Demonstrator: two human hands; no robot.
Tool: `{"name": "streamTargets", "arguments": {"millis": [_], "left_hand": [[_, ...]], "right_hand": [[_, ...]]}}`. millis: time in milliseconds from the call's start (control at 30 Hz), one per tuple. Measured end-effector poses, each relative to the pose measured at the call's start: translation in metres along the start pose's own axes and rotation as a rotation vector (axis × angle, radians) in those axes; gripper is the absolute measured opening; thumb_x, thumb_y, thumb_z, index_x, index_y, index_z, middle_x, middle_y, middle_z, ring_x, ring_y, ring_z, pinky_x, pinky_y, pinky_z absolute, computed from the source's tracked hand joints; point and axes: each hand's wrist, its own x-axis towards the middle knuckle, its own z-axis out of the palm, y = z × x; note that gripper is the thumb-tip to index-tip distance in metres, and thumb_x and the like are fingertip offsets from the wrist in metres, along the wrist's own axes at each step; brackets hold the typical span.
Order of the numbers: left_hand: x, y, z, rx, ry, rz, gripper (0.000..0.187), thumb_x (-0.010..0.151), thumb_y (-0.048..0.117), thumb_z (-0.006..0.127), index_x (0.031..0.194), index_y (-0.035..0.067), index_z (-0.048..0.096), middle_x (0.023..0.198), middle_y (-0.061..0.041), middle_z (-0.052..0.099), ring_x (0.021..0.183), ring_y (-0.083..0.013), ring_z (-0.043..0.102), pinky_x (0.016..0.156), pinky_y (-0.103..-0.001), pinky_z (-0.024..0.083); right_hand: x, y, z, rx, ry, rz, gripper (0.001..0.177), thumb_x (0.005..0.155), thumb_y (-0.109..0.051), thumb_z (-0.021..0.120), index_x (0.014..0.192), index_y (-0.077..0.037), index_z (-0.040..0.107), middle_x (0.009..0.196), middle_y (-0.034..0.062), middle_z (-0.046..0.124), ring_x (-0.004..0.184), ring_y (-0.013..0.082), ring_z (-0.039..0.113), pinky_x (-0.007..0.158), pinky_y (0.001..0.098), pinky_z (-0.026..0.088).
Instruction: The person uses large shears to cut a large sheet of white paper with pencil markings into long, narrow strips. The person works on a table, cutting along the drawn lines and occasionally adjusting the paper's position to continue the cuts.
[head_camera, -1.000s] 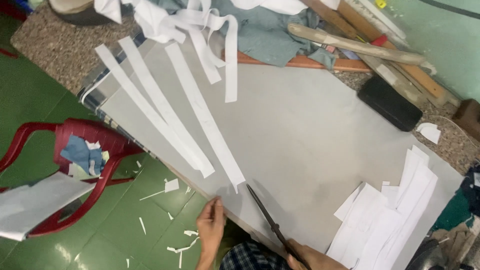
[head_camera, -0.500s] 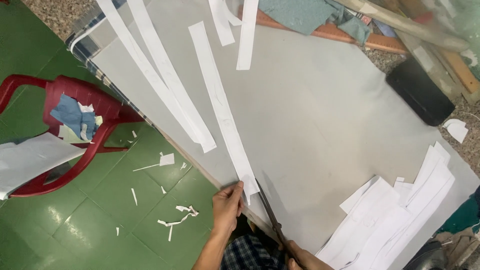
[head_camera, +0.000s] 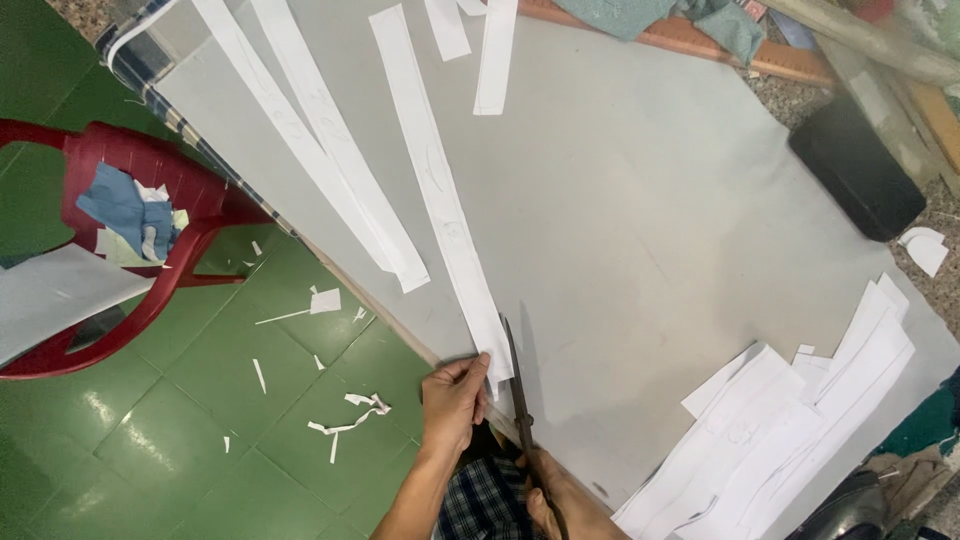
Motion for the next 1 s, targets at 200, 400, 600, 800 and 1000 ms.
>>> {"name": "streamTargets", "arguments": {"millis": [200, 400, 600, 800, 1000], "left_hand": [[0.009, -0.011, -0.003, -0.014, -0.015, 0.022, 0.021, 0.091, 0.012, 0.079, 0.080, -0.005, 0.075, 0.041, -0.007, 0.051, 0.028, -0.0117, 0.036, 0.027, -0.025, 0.026], [0.001, 0.000, -0.001, 0.005, -0.039, 0.012, 0.020, 0.093, 0.012, 0.077, 0.084, -0.005, 0.077, 0.041, -0.006, 0.049, 0.030, -0.0125, 0.035, 0.030, -0.025, 0.028], [0.002, -0.002, -0.002, 0.005, -0.058, 0.052, 0.019, 0.093, 0.011, 0.077, 0.082, -0.004, 0.077, 0.041, -0.005, 0.051, 0.029, -0.0117, 0.038, 0.029, -0.025, 0.029], [-0.001, 0.003, 0.001, 0.003, -0.040, 0.005, 0.021, 0.094, 0.012, 0.077, 0.081, -0.005, 0.077, 0.041, -0.005, 0.050, 0.029, -0.0115, 0.036, 0.029, -0.024, 0.029], [0.001, 0.000, -0.002, 0.002, -0.066, 0.007, 0.018, 0.094, 0.011, 0.077, 0.086, -0.005, 0.079, 0.043, -0.007, 0.054, 0.028, -0.0116, 0.039, 0.027, -0.023, 0.030]], "right_hand": [[-0.010, -0.015, -0.005, 0.046, 0.006, 0.055, 0.041, 0.104, -0.040, 0.040, 0.135, -0.018, 0.053, 0.079, -0.0052, 0.049, 0.071, 0.0094, 0.047, 0.071, 0.0268, 0.043], [-0.009, -0.007, -0.009, 0.062, -0.021, 0.076, 0.053, 0.099, -0.057, 0.035, 0.129, -0.017, 0.052, 0.069, -0.0073, 0.049, 0.057, 0.0076, 0.045, 0.058, 0.0283, 0.043], [-0.009, 0.001, -0.009, -0.099, 0.060, 0.078, 0.074, 0.090, -0.073, 0.029, 0.133, -0.019, 0.054, 0.120, -0.0012, 0.071, 0.104, 0.0206, 0.072, 0.090, 0.0343, 0.053], [-0.014, -0.016, -0.020, -0.071, 0.049, -0.003, 0.077, 0.090, -0.074, 0.030, 0.128, -0.012, 0.057, 0.096, 0.0058, 0.071, 0.087, 0.0237, 0.073, 0.077, 0.0370, 0.053], [-0.013, -0.012, -0.021, -0.082, 0.051, 0.057, 0.073, 0.090, -0.071, 0.033, 0.129, -0.014, 0.057, 0.089, 0.0009, 0.071, 0.079, 0.0165, 0.071, 0.071, 0.0342, 0.053]]}}
